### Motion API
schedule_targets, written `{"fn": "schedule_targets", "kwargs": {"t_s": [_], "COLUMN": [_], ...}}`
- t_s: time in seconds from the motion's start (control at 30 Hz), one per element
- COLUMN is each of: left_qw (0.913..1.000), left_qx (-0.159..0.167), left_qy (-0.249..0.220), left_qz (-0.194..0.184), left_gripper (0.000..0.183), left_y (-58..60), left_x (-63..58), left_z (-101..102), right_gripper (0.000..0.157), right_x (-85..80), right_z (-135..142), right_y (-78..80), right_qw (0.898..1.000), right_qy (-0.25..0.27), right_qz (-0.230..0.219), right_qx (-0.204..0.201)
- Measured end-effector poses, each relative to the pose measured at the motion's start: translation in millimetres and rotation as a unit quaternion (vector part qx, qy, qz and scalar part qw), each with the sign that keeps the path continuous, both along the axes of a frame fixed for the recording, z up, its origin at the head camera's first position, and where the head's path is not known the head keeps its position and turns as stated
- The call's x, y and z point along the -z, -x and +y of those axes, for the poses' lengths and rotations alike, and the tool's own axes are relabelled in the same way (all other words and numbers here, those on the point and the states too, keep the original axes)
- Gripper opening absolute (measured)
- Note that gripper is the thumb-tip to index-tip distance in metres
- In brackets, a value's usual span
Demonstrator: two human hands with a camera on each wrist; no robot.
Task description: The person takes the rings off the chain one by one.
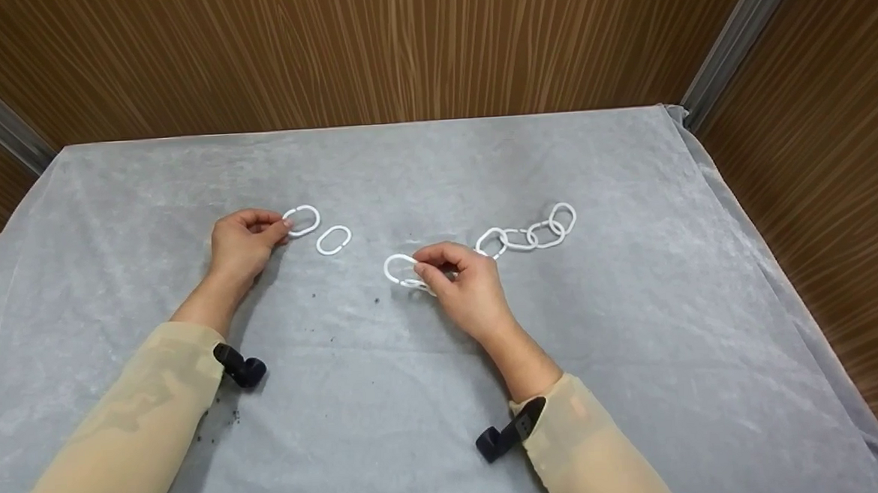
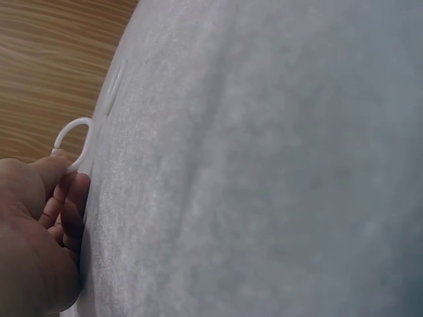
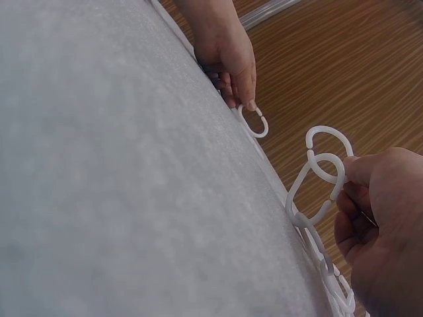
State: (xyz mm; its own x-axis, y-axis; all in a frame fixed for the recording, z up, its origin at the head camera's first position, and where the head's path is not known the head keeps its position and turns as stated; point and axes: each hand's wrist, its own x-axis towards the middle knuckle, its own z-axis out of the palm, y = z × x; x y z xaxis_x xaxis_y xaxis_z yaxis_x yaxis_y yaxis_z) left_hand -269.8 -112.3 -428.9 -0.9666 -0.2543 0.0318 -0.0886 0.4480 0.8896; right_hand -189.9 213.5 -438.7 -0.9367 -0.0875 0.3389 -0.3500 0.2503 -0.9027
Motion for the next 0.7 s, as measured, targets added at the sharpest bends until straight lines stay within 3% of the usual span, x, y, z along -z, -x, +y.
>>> {"fn": "schedule_targets", "kwargs": {"t_s": [0.7], "left_qw": [0.9995], "left_qx": [0.001], "left_qy": [0.023], "left_qz": [0.022], "left_gripper": [0.016], "left_y": [1.6], "left_x": [3.2], "left_z": [-0.4], "right_gripper": [0.009], "right_x": [-0.3], "right_z": [-0.8], "right_y": [0.3], "right_qw": [1.0], "right_qy": [0.007], "right_qz": [-0.007], "right_qx": [-0.001]}}
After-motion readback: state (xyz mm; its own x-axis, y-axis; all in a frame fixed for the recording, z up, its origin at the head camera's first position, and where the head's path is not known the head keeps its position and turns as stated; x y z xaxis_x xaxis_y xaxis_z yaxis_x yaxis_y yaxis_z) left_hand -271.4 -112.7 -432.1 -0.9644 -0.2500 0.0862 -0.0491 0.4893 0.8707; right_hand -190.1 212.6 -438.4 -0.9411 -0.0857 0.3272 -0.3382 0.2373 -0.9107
